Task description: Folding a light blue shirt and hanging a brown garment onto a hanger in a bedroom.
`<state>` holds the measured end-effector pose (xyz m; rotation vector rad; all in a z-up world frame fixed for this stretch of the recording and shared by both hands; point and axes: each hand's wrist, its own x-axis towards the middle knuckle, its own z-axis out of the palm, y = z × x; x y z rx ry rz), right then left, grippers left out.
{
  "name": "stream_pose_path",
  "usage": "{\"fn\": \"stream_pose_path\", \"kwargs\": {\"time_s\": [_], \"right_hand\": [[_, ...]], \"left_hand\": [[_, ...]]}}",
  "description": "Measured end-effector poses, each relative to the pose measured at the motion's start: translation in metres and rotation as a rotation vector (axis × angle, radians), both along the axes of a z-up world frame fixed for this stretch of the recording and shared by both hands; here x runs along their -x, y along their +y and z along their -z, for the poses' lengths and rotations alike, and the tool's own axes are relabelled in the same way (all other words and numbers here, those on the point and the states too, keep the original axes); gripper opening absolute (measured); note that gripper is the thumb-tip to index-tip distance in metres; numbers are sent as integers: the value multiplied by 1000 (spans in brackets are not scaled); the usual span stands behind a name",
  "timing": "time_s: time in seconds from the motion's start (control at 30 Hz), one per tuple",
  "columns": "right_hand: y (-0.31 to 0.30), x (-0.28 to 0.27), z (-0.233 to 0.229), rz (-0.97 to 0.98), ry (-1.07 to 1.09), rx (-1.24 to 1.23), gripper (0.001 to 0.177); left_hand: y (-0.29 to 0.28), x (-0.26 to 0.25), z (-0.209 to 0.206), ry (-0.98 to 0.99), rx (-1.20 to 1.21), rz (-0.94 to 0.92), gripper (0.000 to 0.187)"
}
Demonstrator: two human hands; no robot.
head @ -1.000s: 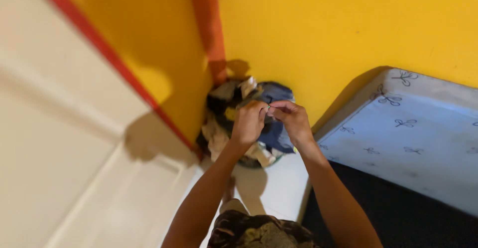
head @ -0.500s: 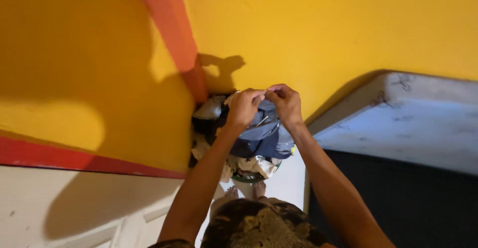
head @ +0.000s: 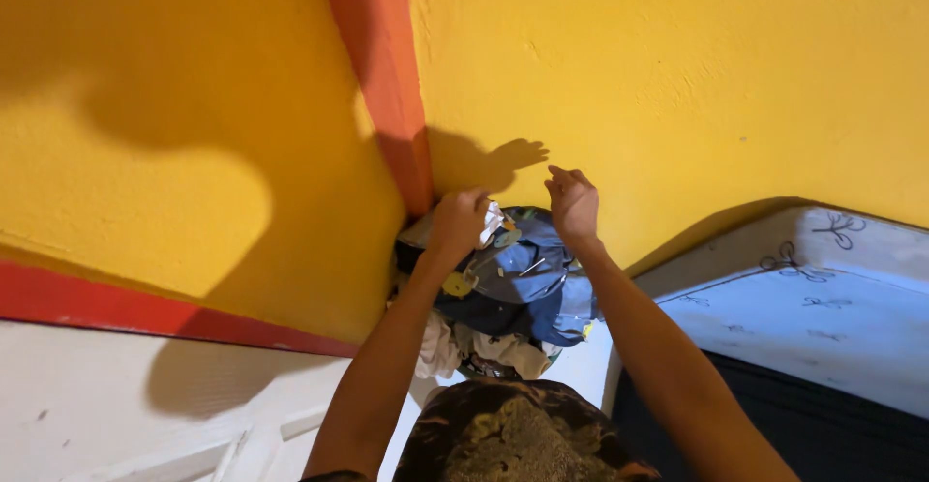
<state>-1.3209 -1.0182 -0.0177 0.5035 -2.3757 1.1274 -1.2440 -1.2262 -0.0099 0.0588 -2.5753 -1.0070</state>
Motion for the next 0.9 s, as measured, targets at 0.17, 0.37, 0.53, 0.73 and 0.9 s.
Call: {"fn": "stream_pose_path", "kwargs": {"time_s": [0.17,0.37,0.53,0.73,0.9], "right_hand": [[18,-9,-13,65,-5,-24,20],[69,-57,-12,205,-490,109,22],[148,-122,7,284,-58,-66,67],[203,-244,-20,584,-216,-141,67],[245,-346,-18,916,-222,-60,78]], "left_hand": [[11,0,2,140,207,-44,19],[52,13,9,49,290,162,40],[130,-12,-9,182,304,388,57],[225,-55,4,83,262,677,66],[301,-124,-10,151,257,927,66]]}}
